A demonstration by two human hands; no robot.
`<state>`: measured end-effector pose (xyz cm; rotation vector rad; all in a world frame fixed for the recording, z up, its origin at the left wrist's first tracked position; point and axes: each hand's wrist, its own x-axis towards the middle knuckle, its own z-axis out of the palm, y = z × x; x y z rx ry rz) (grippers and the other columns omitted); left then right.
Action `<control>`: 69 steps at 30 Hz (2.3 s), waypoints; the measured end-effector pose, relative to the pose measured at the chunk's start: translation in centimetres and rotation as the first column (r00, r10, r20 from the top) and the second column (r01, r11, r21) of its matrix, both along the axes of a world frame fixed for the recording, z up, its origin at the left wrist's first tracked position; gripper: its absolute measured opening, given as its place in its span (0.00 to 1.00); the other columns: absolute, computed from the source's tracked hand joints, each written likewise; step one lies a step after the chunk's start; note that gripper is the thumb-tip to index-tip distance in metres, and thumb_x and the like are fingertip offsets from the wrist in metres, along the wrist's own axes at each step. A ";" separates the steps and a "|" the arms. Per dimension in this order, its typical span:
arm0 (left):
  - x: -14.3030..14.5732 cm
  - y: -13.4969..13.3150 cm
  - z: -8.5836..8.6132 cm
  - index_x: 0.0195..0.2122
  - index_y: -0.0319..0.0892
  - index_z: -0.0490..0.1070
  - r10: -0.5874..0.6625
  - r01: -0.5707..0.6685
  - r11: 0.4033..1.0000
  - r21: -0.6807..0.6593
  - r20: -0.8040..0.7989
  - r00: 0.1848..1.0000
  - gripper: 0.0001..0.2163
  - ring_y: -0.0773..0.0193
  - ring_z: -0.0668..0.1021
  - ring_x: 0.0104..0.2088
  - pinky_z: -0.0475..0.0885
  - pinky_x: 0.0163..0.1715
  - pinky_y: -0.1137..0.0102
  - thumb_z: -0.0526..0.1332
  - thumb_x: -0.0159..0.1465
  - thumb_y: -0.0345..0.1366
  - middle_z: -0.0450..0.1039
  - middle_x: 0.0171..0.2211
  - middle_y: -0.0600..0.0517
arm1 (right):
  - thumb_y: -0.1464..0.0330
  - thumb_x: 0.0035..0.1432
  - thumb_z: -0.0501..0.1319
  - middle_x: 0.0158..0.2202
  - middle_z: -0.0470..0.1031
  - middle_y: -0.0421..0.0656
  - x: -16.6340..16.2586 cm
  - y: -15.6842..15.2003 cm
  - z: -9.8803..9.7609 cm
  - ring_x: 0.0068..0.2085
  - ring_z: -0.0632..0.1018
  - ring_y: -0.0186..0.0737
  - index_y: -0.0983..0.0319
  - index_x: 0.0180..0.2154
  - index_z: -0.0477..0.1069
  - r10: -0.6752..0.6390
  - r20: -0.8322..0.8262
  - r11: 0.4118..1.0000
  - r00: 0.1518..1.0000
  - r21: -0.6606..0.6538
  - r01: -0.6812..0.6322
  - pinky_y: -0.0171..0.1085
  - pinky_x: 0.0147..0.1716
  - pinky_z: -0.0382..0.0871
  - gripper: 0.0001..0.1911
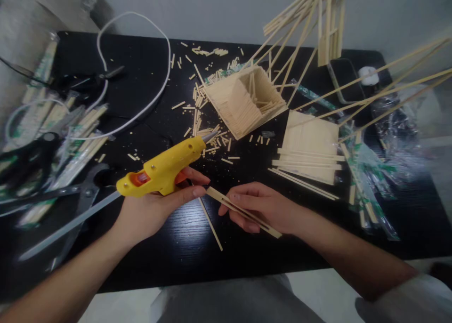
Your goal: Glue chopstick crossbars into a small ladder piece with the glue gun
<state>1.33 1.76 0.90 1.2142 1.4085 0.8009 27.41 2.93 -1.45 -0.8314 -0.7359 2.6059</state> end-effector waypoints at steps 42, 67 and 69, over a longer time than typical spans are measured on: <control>0.5 -0.3 0.1 0.34 0.50 0.84 0.011 -0.008 0.999 0.041 -0.052 0.999 0.07 0.58 0.86 0.39 0.85 0.45 0.66 0.77 0.61 0.44 0.86 0.37 0.54 | 0.62 0.62 0.79 0.29 0.84 0.39 -0.7 -1.0 0.7 0.24 0.80 0.29 0.62 0.34 0.78 -0.216 0.254 0.918 0.943 0.382 0.107 0.28 0.26 0.72 0.15; 0.8 -0.4 0.2 0.36 0.49 0.84 0.105 -0.107 0.994 -0.023 -0.074 0.992 0.08 0.55 0.87 0.40 0.87 0.51 0.59 0.75 0.62 0.45 0.89 0.40 0.53 | 0.56 0.60 0.80 0.29 0.84 0.40 -0.7 -1.0 0.9 0.22 0.78 0.31 0.61 0.33 0.77 -0.216 0.275 0.914 0.937 0.393 0.096 0.31 0.23 0.71 0.19; 1.0 -0.5 0.2 0.36 0.49 0.83 0.089 -0.090 0.996 -0.023 -0.061 0.994 0.09 0.53 0.88 0.41 0.86 0.53 0.58 0.75 0.61 0.47 0.89 0.41 0.52 | 0.55 0.60 0.80 0.29 0.83 0.40 -0.7 -1.0 0.9 0.22 0.78 0.32 0.61 0.33 0.77 -0.215 0.280 0.914 0.936 0.395 0.092 0.31 0.22 0.71 0.19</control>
